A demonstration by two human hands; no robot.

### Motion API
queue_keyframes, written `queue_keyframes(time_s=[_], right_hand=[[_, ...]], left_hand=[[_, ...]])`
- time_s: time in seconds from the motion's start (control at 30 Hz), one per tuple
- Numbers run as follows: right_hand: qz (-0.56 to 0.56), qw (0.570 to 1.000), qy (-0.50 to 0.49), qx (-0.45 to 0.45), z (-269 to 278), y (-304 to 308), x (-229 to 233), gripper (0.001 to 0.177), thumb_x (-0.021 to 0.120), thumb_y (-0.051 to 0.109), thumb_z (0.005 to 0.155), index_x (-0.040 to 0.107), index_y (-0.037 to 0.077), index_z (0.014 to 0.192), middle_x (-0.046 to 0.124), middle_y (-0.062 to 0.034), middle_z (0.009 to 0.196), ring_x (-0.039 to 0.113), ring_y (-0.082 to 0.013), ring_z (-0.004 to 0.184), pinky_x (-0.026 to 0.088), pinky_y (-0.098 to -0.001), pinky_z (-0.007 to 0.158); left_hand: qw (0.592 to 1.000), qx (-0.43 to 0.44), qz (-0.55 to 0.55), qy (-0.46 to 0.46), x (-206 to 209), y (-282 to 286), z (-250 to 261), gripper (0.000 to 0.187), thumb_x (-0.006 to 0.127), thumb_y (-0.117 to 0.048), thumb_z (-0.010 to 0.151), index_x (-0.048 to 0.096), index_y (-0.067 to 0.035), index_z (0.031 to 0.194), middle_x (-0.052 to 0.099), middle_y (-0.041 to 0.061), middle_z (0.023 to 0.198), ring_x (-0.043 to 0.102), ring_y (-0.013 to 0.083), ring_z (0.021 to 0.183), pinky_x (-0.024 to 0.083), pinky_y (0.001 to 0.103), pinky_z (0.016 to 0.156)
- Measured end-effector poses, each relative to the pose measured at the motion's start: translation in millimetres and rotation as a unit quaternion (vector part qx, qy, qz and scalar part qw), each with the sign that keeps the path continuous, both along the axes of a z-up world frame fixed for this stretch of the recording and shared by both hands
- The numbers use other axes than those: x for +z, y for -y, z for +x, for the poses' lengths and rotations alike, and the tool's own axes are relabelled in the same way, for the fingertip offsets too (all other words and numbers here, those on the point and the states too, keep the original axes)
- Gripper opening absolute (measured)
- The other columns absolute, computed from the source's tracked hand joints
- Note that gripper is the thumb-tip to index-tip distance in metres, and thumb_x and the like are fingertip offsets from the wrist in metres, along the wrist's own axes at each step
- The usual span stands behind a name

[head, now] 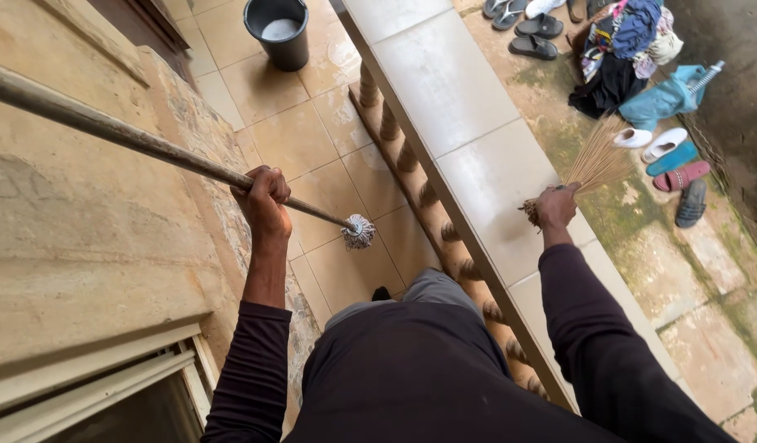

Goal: Mopping an outdoor tiled floor and sweeping a ledge.

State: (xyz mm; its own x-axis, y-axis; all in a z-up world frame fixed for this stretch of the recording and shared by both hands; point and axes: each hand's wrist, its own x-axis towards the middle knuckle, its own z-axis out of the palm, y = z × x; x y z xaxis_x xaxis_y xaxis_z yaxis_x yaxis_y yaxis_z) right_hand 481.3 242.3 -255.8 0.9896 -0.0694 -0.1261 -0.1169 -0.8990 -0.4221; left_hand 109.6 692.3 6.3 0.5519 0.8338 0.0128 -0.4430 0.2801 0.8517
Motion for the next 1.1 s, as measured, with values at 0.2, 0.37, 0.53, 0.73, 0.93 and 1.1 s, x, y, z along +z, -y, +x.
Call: queue_keyframes(time_s=[0.2, 0.37, 0.53, 0.73, 0.93, 1.1], right_hand=[[0.021, 0.982, 0.075, 0.173, -37, -138, 37, 0.020, 0.054, 0.040, 0.123, 0.044, 0.035, 0.139, 0.073, -0.0161, 0.106, 0.072, -0.0324, 0.091, 0.059, -0.0517, 0.081], [-0.074, 0.898, 0.017, 0.434, -11, -235, 110, 0.061, 0.046, 0.035, 0.108, 0.019, 0.045, 0.162, 0.065, -0.0257, 0.101, 0.069, -0.0440, 0.078, 0.056, -0.0555, 0.074], [-0.055, 0.962, 0.009, 0.268, 145, -197, -36, 0.027, 0.050, 0.039, 0.114, 0.046, 0.021, 0.134, 0.074, -0.0253, 0.099, 0.073, -0.0434, 0.092, 0.058, -0.0550, 0.084], [0.039, 0.979, -0.029, 0.196, 121, -300, 106, 0.070, 0.048, 0.036, 0.107, 0.012, 0.027, 0.166, 0.071, -0.0248, 0.090, 0.071, -0.0436, 0.077, 0.057, -0.0552, 0.068], [-0.027, 0.896, -0.011, 0.442, 143, -396, 114, 0.063, 0.045, 0.037, 0.109, 0.013, 0.038, 0.164, 0.069, -0.0226, 0.088, 0.071, -0.0365, 0.064, 0.057, -0.0481, 0.054], [-0.050, 0.913, 0.003, 0.404, 285, -406, -41, 0.024, 0.055, 0.049, 0.117, 0.056, 0.025, 0.122, 0.075, -0.0205, 0.093, 0.069, -0.0356, 0.078, 0.050, -0.0473, 0.063]], left_hand=[[0.999, 0.024, -0.013, -0.019, -13, -35, 44, 0.046, 0.055, 0.005, 0.085, 0.025, -0.014, 0.056, 0.020, -0.006, 0.052, 0.015, 0.0081, 0.046, 0.015, 0.030, 0.048], [0.999, 0.024, -0.012, -0.029, -15, -71, 95, 0.046, 0.056, 0.004, 0.086, 0.026, -0.014, 0.057, 0.022, -0.005, 0.054, 0.017, 0.0087, 0.046, 0.016, 0.031, 0.048], [0.999, 0.044, 0.000, -0.031, -8, -110, 136, 0.045, 0.055, 0.004, 0.086, 0.026, -0.014, 0.057, 0.022, -0.005, 0.052, 0.017, 0.0084, 0.045, 0.017, 0.031, 0.047], [0.994, 0.092, 0.010, -0.057, -22, -159, 194, 0.043, 0.055, 0.005, 0.085, 0.029, -0.014, 0.056, 0.025, -0.005, 0.050, 0.018, 0.0085, 0.043, 0.018, 0.031, 0.045], [0.991, 0.113, 0.037, -0.058, -13, -179, 246, 0.044, 0.057, 0.004, 0.086, 0.031, -0.014, 0.056, 0.027, -0.004, 0.050, 0.020, 0.0087, 0.044, 0.021, 0.031, 0.047], [0.987, 0.149, 0.048, -0.040, 8, -211, 267, 0.044, 0.057, 0.003, 0.086, 0.030, -0.014, 0.056, 0.027, -0.004, 0.050, 0.021, 0.0090, 0.044, 0.023, 0.031, 0.048]])
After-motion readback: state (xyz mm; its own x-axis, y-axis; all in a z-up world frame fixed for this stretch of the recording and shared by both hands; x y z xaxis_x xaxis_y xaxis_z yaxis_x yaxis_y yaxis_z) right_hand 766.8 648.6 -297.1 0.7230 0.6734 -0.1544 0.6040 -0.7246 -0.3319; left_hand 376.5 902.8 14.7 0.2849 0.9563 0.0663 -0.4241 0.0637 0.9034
